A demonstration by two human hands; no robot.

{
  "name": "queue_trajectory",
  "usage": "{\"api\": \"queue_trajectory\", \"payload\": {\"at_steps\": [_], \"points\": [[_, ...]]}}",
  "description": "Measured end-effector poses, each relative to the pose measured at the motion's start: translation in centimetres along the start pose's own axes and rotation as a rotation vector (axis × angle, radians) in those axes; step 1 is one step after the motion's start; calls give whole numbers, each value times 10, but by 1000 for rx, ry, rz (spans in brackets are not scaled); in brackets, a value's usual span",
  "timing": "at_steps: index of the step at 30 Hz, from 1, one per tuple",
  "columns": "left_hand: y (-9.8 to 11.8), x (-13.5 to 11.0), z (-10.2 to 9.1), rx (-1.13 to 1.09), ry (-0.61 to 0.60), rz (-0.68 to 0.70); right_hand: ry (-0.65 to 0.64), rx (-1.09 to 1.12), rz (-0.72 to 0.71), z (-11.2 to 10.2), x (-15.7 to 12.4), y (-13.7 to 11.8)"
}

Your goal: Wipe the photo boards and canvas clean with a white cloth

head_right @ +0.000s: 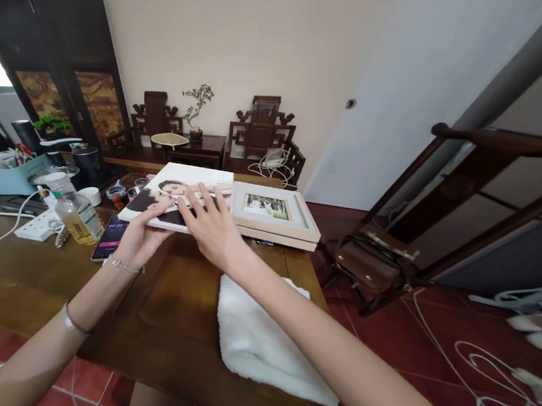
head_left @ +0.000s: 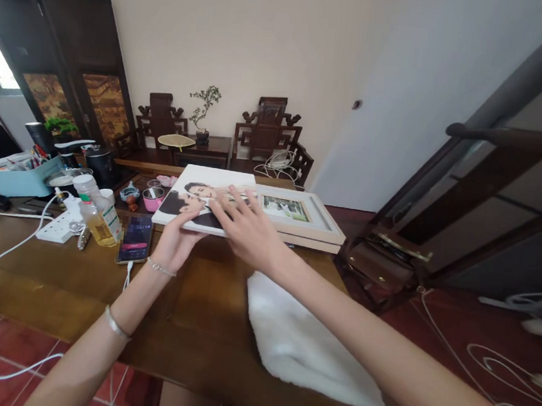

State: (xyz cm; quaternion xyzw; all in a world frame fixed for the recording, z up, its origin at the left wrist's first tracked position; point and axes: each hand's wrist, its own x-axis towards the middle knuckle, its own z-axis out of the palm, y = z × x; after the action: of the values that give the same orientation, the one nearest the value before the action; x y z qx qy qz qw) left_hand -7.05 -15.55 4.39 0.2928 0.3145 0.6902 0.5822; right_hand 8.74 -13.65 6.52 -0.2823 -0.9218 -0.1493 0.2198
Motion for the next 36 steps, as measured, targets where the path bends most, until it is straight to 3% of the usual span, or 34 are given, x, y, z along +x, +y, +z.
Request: {"api": "queue_trajectory", "payload": {"at_steps": [4, 7, 9, 12, 18, 22, 27, 36], "points": [[7, 18, -8, -14, -120, 3, -45, -13, 48, 25, 24, 16], [-1, 23, -25, 21, -212, -200, -7, 41, 93, 28, 23, 32], [-17, 28, -38, 92, -86, -367, 19, 53, 99, 26, 20, 42], [-46, 45, -51, 127, 216, -441, 70, 45, 112, 25, 17, 53], [-80, 87, -50, 171, 452, -249, 110, 80, 107, 17, 14, 56], [-87, 95, -48, 180, 554, -149, 88, 95, 129, 14, 12, 53], [-83, 67, -55, 164, 554, -114, 79, 82, 99, 15, 7, 50], [-61, -31, -76, 116, 483, -231, 3, 64, 93, 30, 23, 43]]}}
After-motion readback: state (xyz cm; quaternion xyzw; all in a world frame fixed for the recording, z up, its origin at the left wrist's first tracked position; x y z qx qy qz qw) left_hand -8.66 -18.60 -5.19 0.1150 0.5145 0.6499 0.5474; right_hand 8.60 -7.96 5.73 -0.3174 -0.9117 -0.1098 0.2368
